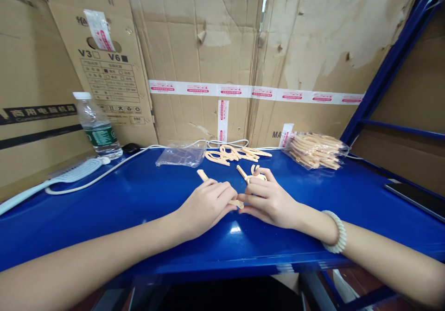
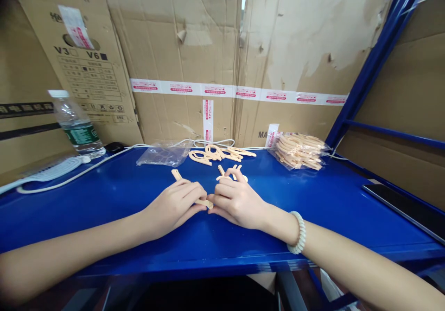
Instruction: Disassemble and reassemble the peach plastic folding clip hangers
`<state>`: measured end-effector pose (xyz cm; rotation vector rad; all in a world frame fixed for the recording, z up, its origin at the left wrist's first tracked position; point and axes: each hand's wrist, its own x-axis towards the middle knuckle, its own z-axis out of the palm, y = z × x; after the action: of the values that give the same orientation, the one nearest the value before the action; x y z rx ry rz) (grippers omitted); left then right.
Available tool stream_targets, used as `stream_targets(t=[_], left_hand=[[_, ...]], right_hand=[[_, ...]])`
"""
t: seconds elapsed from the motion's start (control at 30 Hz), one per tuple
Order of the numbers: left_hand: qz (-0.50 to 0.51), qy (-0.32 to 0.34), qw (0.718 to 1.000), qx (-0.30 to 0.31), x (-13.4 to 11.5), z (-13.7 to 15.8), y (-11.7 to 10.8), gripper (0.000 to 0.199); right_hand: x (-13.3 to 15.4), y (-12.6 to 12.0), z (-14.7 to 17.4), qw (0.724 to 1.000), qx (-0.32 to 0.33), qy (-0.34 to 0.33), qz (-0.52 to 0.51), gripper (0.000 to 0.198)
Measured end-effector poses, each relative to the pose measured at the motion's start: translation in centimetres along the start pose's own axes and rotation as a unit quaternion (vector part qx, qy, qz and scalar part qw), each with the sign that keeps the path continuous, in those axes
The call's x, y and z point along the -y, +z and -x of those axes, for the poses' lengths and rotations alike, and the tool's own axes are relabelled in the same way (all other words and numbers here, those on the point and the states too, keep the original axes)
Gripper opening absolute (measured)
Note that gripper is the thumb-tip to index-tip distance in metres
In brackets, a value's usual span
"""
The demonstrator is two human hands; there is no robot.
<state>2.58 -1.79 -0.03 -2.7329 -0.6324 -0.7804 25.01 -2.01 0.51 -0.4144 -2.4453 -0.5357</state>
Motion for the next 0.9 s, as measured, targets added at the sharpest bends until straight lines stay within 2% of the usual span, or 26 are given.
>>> stream_targets(t=[0.23,0.47,0.6,0.67,0.73,0.8,0.9], left_hand=[[0.006,-0.011,0.999,0.031,0.3,0.2,0.3,0.029],[0.021,-0.001,1.0,0.01,0.4,0.3,0.2,0.027],[0.009,0.034,0.999,-0.01,0.8,0.2,-0.2,0.028],[0.016,0.05,0.998,-0.018,1.1,0.1,-0.3,0.027],[0.041,0.057,0.997,-0.019,1.4,0.1,-0.3,0.025],[0.065,0.058,0.996,-0.011,1.6,0.0,-0.2,0.022],[0.083,0.041,0.996,0.009,2.1,-0.1,0.1,0.016]], right_hand=[[-0.2,0.5,0.3,0.991,0.022,0.07,-0.116,0.026],[0.0,0.3,-0.3,0.968,0.028,0.125,-0.214,0.027],[-0.3,-0.3,-0.7,0.945,0.012,0.176,-0.277,0.03],[-0.9,-0.4,-0.6,0.941,-0.013,0.197,-0.274,0.026],[-1.6,-0.3,-0.3,0.953,-0.018,0.196,-0.228,0.02],[-2.3,0.1,0.2,0.967,0.002,0.193,-0.167,0.017],[-2.9,1.1,0.7,0.971,0.043,0.203,-0.116,0.017]])
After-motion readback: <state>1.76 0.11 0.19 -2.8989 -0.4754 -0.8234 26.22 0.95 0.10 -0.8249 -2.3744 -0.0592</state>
